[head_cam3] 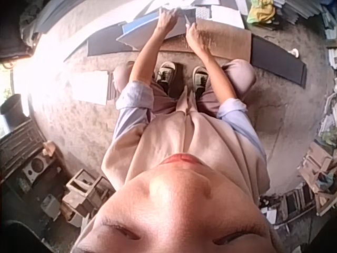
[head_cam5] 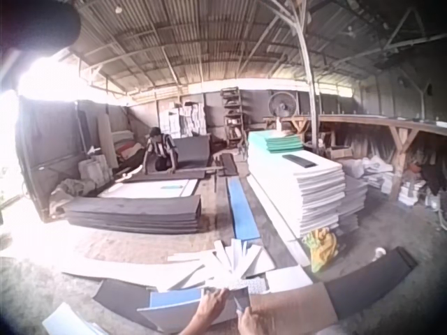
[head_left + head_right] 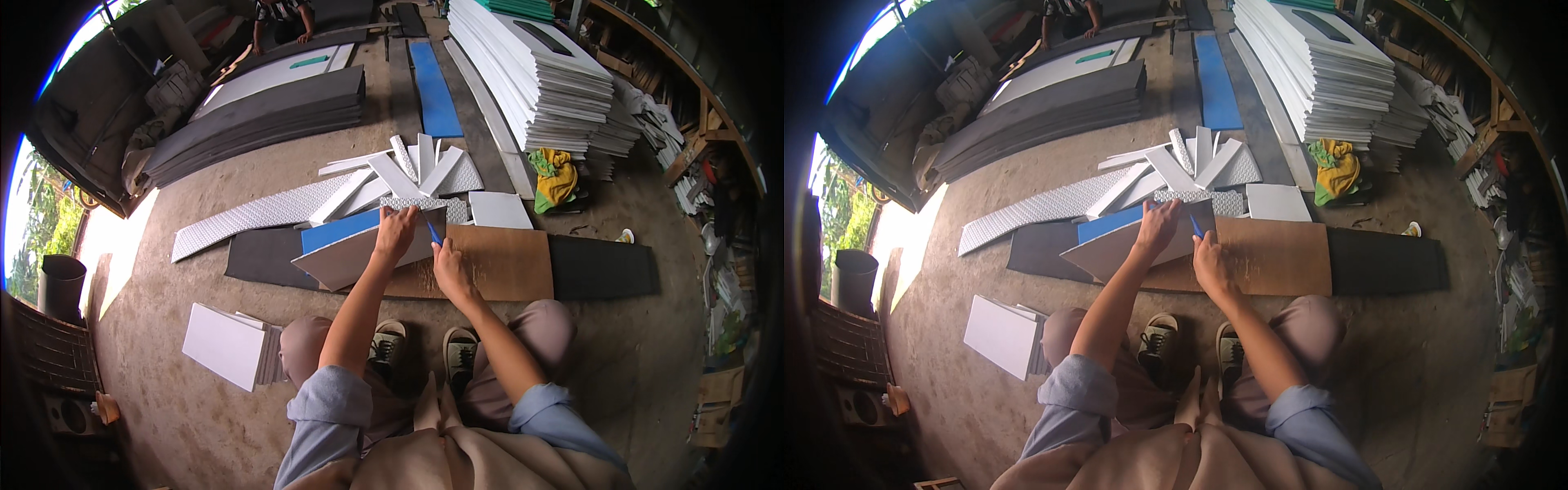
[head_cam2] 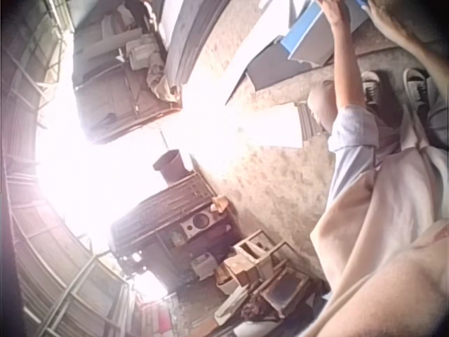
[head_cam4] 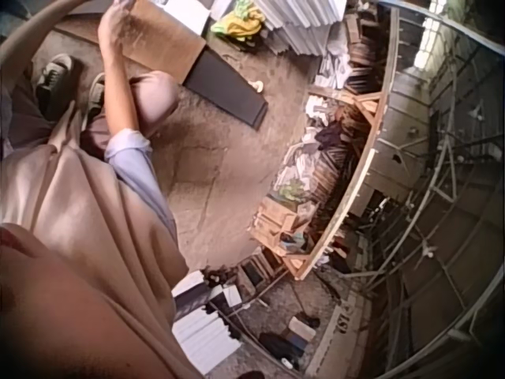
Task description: The person sits on the floor and uses a utility knife to cut white foam sheets, using a blue rectangular sheet as a template for sizing. The person repeatedly aligns the blue template, scores the white sheet, and separates the cut pieces, stacking them nearby.
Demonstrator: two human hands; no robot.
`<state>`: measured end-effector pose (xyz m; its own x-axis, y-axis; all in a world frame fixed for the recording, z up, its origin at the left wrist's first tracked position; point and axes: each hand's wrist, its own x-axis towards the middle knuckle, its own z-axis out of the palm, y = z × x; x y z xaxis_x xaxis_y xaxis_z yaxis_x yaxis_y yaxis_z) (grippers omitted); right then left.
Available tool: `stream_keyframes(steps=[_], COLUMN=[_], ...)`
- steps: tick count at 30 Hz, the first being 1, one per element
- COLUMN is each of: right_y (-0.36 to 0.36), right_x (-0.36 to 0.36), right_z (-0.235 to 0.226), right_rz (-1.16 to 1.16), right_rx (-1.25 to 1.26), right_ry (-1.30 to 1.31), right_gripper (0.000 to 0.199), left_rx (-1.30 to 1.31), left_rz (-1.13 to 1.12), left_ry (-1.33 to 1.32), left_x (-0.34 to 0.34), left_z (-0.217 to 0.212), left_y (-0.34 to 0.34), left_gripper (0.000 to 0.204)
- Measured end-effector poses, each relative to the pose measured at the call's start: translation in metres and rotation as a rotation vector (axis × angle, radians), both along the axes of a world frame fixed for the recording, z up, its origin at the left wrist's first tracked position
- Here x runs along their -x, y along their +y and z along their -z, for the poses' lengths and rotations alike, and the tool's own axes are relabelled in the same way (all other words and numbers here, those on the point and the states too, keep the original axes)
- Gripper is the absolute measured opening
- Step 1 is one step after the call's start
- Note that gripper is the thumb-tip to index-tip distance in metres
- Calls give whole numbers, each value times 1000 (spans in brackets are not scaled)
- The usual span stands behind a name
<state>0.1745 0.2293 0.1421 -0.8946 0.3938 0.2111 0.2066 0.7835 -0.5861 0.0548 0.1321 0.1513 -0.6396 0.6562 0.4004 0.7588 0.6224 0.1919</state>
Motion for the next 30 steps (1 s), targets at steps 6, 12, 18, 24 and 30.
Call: stream_keyframes(steps=[6,12,18,24,30], right_y=[-7,-7,-7,-10,-8], right_x=[7,11,24,3,20], right_z=[1,-6,-15,1,-10], right_rz=[64,70,115,82,45], right_rx=[-53,-20,-4,98,31], right_ry=[-80,-142,-140,-102,-218], right_gripper=[37,38,36,36,36], left_rx=[13,37,3,102,31], left_rz=[-21,-11,-19,-92,-13], left_ry=[4,-5,16,24,3], left_x=[4,0,-16,-9,-7], left_z=[4,2,4,0,14], left_y=[-1,-3,4,1,-4], left_gripper=[19,21,23,28,26])
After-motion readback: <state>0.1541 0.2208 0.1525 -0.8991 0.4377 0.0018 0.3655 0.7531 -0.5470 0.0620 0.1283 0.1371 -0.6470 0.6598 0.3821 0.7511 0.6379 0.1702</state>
